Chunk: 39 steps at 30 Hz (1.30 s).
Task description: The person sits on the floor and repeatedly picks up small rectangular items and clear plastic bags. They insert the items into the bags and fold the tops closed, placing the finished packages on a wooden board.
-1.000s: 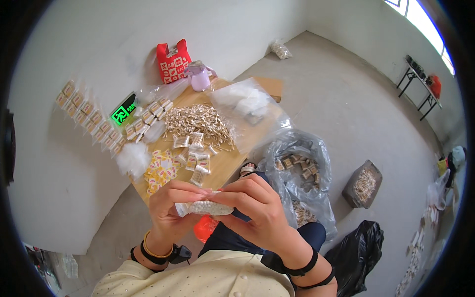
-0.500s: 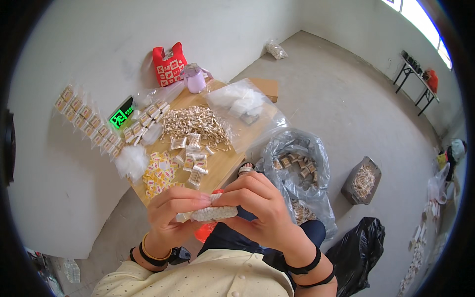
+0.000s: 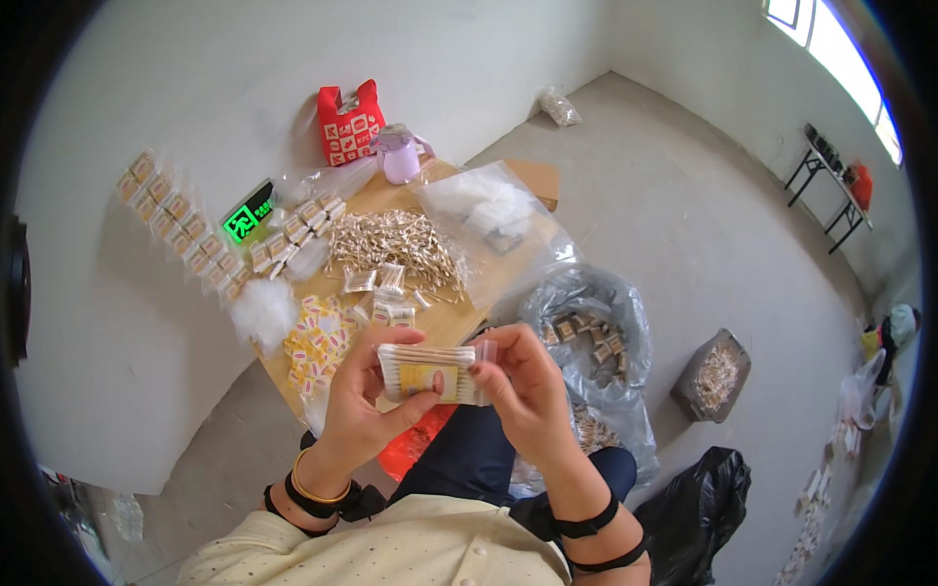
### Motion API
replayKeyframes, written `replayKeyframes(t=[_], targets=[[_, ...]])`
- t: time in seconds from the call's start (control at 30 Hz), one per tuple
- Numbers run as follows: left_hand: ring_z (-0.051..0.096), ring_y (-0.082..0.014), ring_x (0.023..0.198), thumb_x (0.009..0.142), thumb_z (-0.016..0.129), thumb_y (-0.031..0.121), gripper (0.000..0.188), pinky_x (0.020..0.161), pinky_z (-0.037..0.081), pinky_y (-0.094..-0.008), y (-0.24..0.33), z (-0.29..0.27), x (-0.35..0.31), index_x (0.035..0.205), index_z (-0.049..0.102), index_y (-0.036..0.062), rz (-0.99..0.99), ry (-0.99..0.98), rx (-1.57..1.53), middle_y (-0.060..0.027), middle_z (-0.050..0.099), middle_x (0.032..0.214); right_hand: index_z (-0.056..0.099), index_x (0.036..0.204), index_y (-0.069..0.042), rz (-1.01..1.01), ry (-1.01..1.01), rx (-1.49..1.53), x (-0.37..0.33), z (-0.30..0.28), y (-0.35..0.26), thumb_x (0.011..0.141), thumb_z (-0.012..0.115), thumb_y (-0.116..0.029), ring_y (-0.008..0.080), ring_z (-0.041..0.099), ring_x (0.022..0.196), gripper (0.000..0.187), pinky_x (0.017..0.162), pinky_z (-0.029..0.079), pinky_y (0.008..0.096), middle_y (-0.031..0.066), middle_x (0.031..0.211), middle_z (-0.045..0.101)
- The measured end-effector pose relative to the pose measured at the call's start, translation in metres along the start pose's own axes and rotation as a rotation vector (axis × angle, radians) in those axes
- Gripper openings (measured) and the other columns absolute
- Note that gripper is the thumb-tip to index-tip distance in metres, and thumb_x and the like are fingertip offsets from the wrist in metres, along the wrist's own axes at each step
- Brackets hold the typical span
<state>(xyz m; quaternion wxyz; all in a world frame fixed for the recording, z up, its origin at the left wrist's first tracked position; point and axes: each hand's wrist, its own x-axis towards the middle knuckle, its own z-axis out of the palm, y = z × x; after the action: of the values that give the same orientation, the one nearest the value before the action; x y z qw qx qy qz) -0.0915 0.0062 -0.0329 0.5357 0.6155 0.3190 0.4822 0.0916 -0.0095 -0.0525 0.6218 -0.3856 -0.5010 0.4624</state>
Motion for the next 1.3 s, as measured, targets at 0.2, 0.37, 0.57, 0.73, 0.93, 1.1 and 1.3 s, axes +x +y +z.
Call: replayKeyframes(t=[0.2, 0.37, 0.57, 0.73, 0.93, 1.1, 1.3], targets=[[0.063, -0.0102, 0.081, 0.094, 0.066, 0.017, 0.029, 0.069, 0.053, -0.0234, -0.037, 0.005, 0.007, 0.115, 0.051, 0.0036, -0.104, 0.072, -0.231, -0.0058, 0.064, 0.100, 0.049, 0.085, -0.002, -0.128, 0.204, -0.504, 0.014, 0.026, 0.018, 0.102, 0.050, -0.019, 0.0131, 0.040, 0.057, 0.024, 0.054, 0.037, 0.0301, 0.0093, 0.061, 0.045], [0.063, -0.0086, 0.074, 0.099, 0.057, 0.032, 0.027, 0.056, 0.047, -0.0199, -0.074, -0.014, 0.005, 0.105, 0.054, 0.0060, -0.216, 0.215, -0.561, -0.0044, 0.065, 0.089, 0.049, 0.082, -0.001, -0.132, 0.043, -0.581, 0.028, 0.046, 0.034, 0.100, 0.052, -0.018, 0.0223, 0.041, 0.051, 0.025, 0.052, 0.037, 0.0331, 0.0123, 0.061, 0.047], [0.066, -0.0094, 0.069, 0.100, 0.056, 0.035, 0.028, 0.052, 0.045, -0.0189, -0.108, -0.034, 0.001, 0.100, 0.054, 0.0069, -0.140, 0.389, -0.368, -0.0032, 0.066, 0.084, 0.046, 0.079, -0.001, -0.425, -0.037, -0.977, 0.052, 0.055, 0.070, 0.097, 0.057, -0.017, 0.0347, 0.052, 0.056, 0.026, 0.052, 0.040, 0.0377, 0.0175, 0.065, 0.054], [0.065, -0.0100, 0.062, 0.099, 0.057, 0.036, 0.030, 0.049, 0.043, -0.0188, -0.125, -0.054, 0.005, 0.099, 0.054, 0.0063, -0.176, 0.454, -0.343, -0.0033, 0.066, 0.080, 0.047, 0.080, -0.001, -0.085, -0.085, -0.699, 0.060, 0.077, 0.093, 0.099, 0.054, -0.019, 0.0290, 0.049, 0.059, 0.027, 0.054, 0.040, 0.0350, 0.0145, 0.065, 0.053], [0.056, -0.0086, 0.052, 0.101, 0.050, 0.042, 0.037, 0.047, 0.043, -0.0197, -0.141, -0.065, 0.008, 0.096, 0.055, 0.0054, -0.300, 0.429, -0.471, -0.0029, 0.063, 0.075, 0.051, 0.084, -0.002, 0.170, -0.042, -0.464, 0.072, 0.084, 0.121, 0.104, 0.048, -0.026, 0.0067, 0.041, 0.064, 0.031, 0.057, 0.039, 0.0261, 0.0004, 0.067, 0.051], [0.054, -0.0079, 0.052, 0.103, 0.042, 0.047, 0.045, 0.047, 0.042, -0.0201, -0.165, -0.067, 0.018, 0.095, 0.057, 0.0050, -0.400, 0.459, -0.521, -0.0021, 0.060, 0.070, 0.050, 0.078, -0.005, 0.360, -0.009, -0.108, 0.080, 0.082, 0.151, 0.104, 0.049, -0.027, 0.0033, 0.036, 0.064, 0.034, 0.055, 0.035, 0.0229, -0.0069, 0.070, 0.045], [0.058, -0.0108, 0.056, 0.102, 0.036, 0.055, 0.054, 0.048, 0.042, -0.0208, -0.215, -0.080, 0.018, 0.104, 0.054, 0.0044, -0.644, 0.353, -0.592, -0.0066, 0.063, 0.077, 0.045, 0.075, -0.002, 0.133, -0.075, -0.740, 0.090, 0.068, 0.166, 0.102, 0.052, -0.022, 0.0080, 0.035, 0.059, 0.034, 0.052, 0.033, 0.0281, 0.0021, 0.062, 0.042]])
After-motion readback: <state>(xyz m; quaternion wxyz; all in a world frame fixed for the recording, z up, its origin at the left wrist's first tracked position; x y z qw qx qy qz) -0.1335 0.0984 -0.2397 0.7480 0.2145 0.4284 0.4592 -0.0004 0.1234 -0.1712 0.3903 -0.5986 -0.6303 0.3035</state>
